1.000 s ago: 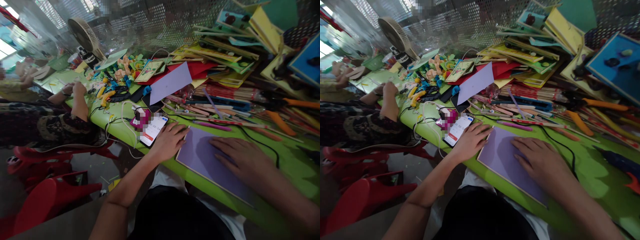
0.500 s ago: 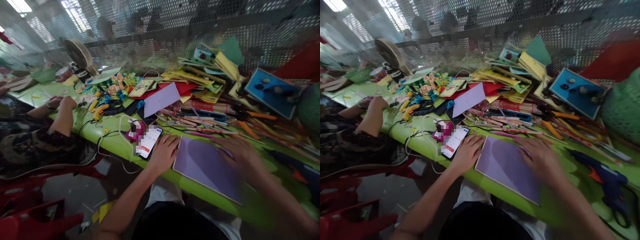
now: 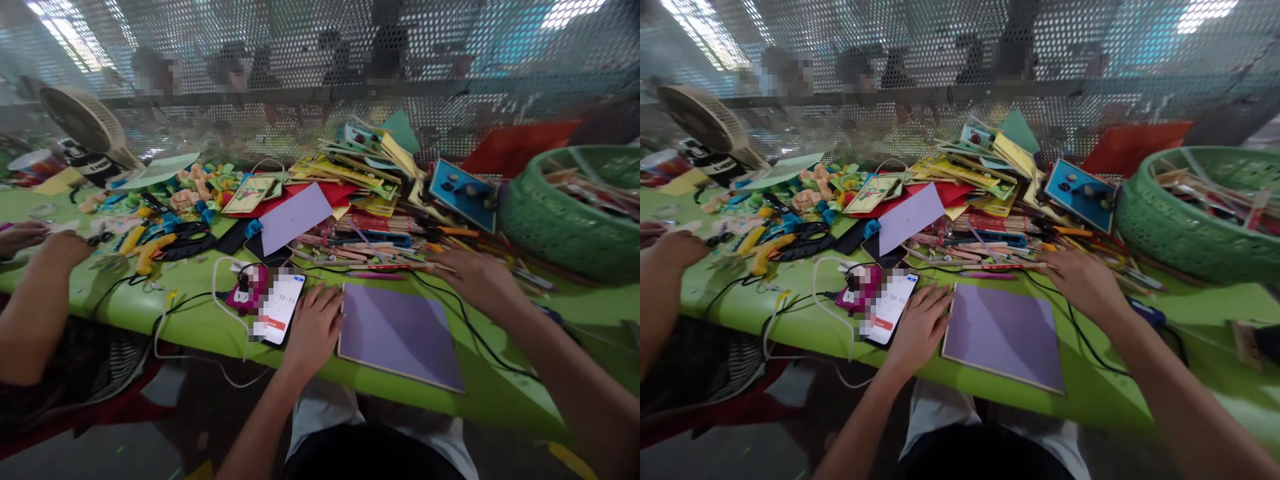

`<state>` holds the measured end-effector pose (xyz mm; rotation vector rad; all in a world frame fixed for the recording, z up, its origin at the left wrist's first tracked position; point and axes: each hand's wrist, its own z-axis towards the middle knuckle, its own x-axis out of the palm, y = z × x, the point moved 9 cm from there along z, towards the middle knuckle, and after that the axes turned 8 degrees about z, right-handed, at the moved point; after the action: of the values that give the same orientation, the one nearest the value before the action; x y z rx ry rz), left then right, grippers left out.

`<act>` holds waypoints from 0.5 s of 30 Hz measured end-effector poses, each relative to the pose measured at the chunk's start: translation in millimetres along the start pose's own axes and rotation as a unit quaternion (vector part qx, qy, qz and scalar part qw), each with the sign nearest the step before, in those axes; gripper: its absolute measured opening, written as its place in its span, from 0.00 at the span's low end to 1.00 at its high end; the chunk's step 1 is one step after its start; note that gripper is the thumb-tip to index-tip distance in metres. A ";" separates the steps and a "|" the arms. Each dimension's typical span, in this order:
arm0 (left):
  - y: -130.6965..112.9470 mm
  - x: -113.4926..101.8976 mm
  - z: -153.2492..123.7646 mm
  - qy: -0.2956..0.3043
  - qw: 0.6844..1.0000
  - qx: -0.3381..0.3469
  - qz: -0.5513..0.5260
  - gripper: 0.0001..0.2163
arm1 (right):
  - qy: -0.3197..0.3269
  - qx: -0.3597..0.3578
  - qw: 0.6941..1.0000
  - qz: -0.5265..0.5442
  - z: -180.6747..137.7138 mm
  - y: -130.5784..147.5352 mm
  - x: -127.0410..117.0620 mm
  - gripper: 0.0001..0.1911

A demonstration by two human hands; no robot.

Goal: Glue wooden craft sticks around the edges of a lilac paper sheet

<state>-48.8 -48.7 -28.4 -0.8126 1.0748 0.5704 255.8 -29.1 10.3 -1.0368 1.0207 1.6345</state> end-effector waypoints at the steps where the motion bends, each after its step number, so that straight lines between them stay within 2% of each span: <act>1: 0.2 -0.6 -0.2 -0.004 1.000 0.002 -0.004 0.18 | 0.016 -0.010 1.000 -0.008 4.0 2.1 5.6 0.20; 4: 1.4 -1.9 -0.3 -0.012 1.000 0.006 -0.020 0.18 | 0.055 -0.027 0.998 -0.035 15.8 8.7 20.9 0.20; 8: 3.3 -5.2 -0.4 -0.036 0.999 0.006 -0.032 0.18 | 0.065 -0.019 0.995 -0.070 25.7 8.8 27.1 0.12; 11: 4.4 -9.0 -1.6 -0.066 0.997 0.007 -0.040 0.19 | 0.056 -0.021 0.996 -0.072 23.4 5.0 17.9 0.11; 15: 3.2 -18.5 -1.8 -0.111 0.992 0.013 -0.050 0.21 | 0.025 -0.027 0.998 -0.051 6.7 0.1 -11.6 0.18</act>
<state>-59.2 -48.7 -12.8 -0.7564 0.8320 0.5468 257.1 -26.0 23.3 -1.1527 0.9445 1.5668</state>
